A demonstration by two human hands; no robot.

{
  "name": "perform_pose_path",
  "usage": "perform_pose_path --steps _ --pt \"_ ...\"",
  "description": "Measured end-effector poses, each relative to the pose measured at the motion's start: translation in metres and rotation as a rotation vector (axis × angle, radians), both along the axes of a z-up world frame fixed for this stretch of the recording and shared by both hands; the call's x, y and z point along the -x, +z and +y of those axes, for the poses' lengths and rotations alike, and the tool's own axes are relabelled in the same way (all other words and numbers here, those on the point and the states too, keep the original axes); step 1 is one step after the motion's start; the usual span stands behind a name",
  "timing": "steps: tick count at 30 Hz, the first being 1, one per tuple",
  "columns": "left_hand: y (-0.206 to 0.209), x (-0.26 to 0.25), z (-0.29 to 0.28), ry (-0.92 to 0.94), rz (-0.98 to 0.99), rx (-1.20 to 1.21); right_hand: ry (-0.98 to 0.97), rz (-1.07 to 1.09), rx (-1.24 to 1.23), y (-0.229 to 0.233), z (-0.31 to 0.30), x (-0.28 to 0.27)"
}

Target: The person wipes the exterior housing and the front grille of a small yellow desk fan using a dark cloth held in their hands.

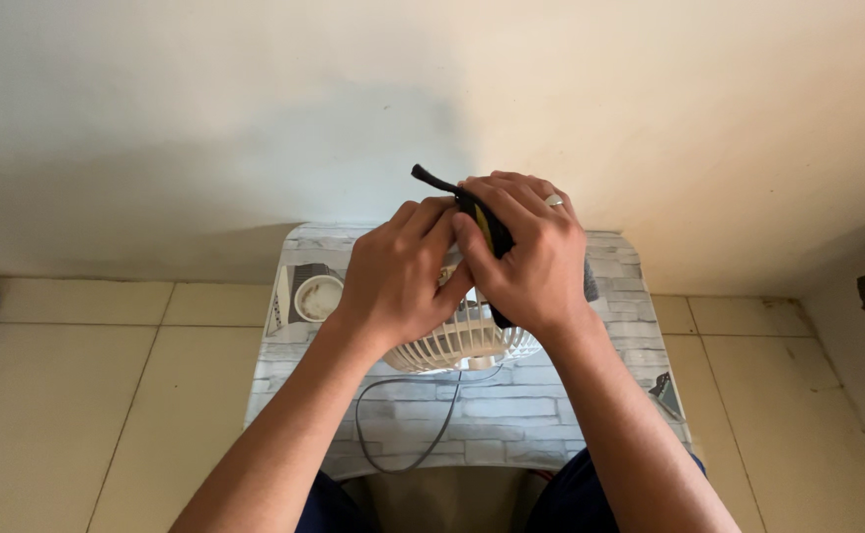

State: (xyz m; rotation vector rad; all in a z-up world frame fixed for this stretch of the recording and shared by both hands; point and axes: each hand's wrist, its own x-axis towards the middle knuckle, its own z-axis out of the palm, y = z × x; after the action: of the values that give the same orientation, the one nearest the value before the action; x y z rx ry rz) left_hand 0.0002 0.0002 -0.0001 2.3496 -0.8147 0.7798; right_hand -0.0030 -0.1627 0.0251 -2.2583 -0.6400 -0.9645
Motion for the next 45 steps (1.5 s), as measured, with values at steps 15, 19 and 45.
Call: perform_pose_path --steps 15,19,45 --pt "-0.004 -0.002 0.005 -0.040 -0.009 0.006 -0.146 0.570 -0.330 -0.028 -0.049 -0.029" --pt "-0.006 -0.003 0.006 -0.045 -0.004 -0.009 0.116 0.754 -0.743 -0.061 -0.070 -0.049" --pt "-0.004 -0.007 0.007 -0.040 0.033 0.027 0.174 1.208 -1.331 -0.085 -0.087 -0.061"
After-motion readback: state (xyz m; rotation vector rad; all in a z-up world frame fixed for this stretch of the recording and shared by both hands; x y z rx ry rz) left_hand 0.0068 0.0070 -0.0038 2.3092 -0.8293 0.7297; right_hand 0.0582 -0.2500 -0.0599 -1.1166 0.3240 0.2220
